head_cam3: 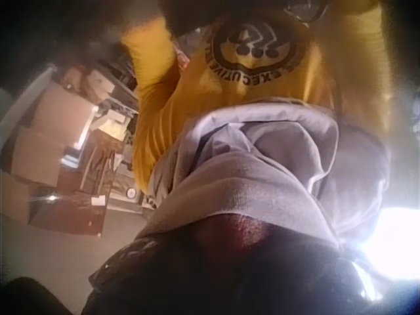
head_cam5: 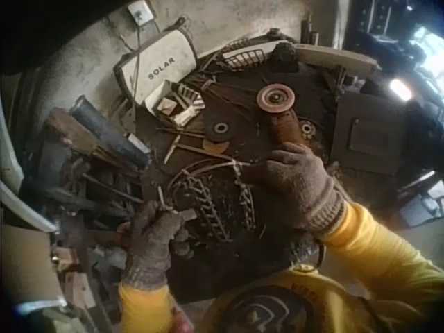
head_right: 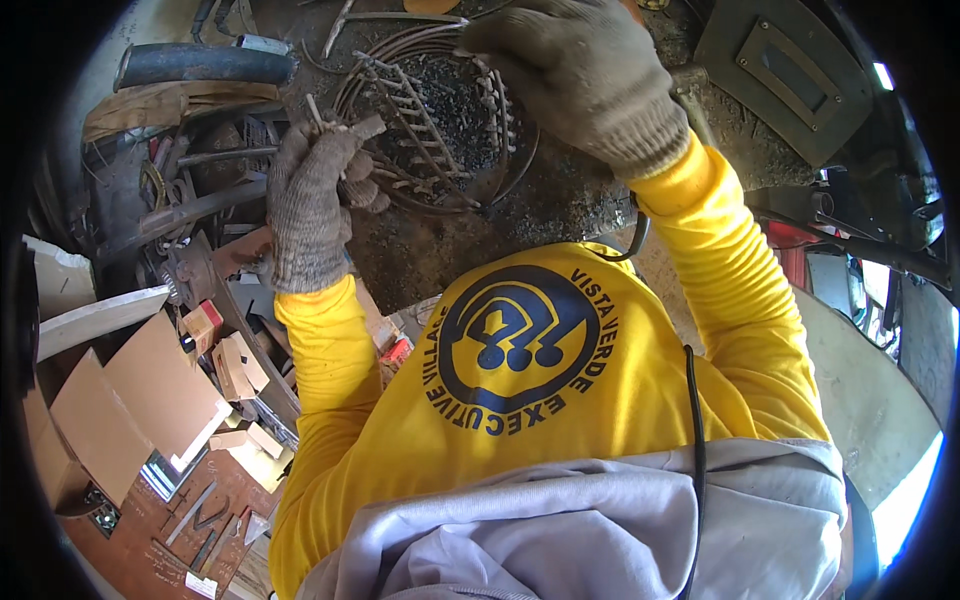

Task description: The person grinds a metal cage with a power tool, uses a hammer to shape the metal rods, and welds pieces together using a welding rod.

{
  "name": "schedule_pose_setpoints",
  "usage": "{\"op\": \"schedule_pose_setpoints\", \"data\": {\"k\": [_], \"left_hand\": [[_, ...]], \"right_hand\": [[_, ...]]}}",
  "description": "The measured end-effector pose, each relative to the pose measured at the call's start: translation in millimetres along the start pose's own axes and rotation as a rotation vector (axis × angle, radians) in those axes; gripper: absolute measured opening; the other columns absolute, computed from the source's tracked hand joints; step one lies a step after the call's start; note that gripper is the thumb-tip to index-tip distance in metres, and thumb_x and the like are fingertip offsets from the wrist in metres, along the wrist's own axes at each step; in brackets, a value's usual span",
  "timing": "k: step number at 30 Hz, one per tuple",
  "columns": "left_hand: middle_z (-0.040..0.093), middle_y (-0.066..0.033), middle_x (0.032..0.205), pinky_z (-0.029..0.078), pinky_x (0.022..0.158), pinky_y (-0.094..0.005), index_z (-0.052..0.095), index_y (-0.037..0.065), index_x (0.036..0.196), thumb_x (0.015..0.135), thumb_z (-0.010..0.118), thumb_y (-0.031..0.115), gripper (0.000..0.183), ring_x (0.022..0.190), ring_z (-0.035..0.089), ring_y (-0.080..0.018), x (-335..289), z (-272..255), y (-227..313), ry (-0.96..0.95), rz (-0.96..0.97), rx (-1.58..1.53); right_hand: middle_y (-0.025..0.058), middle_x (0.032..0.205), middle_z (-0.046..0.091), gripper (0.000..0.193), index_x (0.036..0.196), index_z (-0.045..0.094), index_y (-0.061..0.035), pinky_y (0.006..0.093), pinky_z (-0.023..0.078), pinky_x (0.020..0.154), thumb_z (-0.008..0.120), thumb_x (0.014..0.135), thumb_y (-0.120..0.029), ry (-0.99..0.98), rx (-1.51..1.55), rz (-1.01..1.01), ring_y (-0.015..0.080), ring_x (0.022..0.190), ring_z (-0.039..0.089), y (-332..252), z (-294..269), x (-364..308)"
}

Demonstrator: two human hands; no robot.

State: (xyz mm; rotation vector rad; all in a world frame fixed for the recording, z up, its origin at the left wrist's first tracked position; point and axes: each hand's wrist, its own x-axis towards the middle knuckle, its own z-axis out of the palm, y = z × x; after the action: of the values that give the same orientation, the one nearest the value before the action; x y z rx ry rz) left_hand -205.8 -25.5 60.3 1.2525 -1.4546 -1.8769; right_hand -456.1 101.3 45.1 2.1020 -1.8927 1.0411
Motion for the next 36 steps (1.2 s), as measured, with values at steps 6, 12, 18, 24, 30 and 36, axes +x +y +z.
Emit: {"op": "schedule_pose_setpoints", "data": {"k": [6,12,18,24,30,36], "left_hand": [[0.064,-0.0089,0.077,0.054,0.047,-0.0296,0.057,0.004,0.099,0.093,0.07,0.013,0.017,0.057,0.06,-0.0126,-4,10,-12,-0.006,-0.021,0.051],[0.064,-0.008,0.074,0.055,0.048,-0.0314,0.061,0.004,0.1,0.09,0.071,0.02,0.021,0.052,0.059,-0.0151,3,13,-15,0.031,0.034,0.2],[0.06,-0.0054,0.074,0.051,0.048,-0.0277,0.054,0.006,0.098,0.094,0.068,0.012,0.016,0.059,0.059,-0.011,4,13,-12,-0.003,-0.032,0.185],[0.062,-0.0057,0.076,0.052,0.049,-0.0277,0.053,0.006,0.099,0.094,0.067,0.015,0.017,0.059,0.06,-0.0113,5,11,-17,0.013,0.012,0.231],[0.063,-0.0055,0.077,0.055,0.05,-0.0273,0.054,0.007,0.1,0.093,0.067,0.016,0.017,0.062,0.064,-0.0118,4,14,-14,0.002,0.009,0.207],[0.063,-0.0062,0.079,0.055,0.05,-0.0279,0.052,0.006,0.098,0.094,0.066,0.016,0.018,0.062,0.062,-0.0112,5,11,-15,0.035,0.079,0.276]], "right_hand": [[0.0054,0.09,0.072,0.021,0.103,0.074,-0.0148,0.0389,0.054,0.077,0.075,0.082,-0.015,0.055,0.123,0.115,0.0274,0.085,0.069,-13,20,-44],[0.0038,0.088,0.071,0.022,0.103,0.075,-0.016,0.0392,0.054,0.076,0.076,0.081,-0.015,0.072,0.213,0.068,0.0262,0.084,0.069,-20,33,-47],[0.0026,0.088,0.068,0.023,0.104,0.074,-0.0165,0.0402,0.054,0.076,0.075,0.081,-0.019,0.028,0.199,-0.01,0.0253,0.086,0.067,-28,43,-34],[-0.0016,0.096,0.069,0.036,0.115,0.074,-0.0228,0.0408,0.054,0.084,0.07,0.079,-0.021,-0.06,0.115,-0.104,0.0234,0.098,0.065,-29,50,-13],[-0.0028,0.098,0.07,0.037,0.115,0.074,-0.0248,0.0389,0.053,0.089,0.068,0.079,-0.02,-0.026,0.013,-0.2,0.0218,0.099,0.065,-29,54,0],[-0.0031,0.097,0.07,0.034,0.112,0.074,-0.0215,0.0386,0.052,0.091,0.066,0.08,-0.018,-0.113,-0.11,-0.199,0.0201,0.1,0.064,-31,35,3]]}}
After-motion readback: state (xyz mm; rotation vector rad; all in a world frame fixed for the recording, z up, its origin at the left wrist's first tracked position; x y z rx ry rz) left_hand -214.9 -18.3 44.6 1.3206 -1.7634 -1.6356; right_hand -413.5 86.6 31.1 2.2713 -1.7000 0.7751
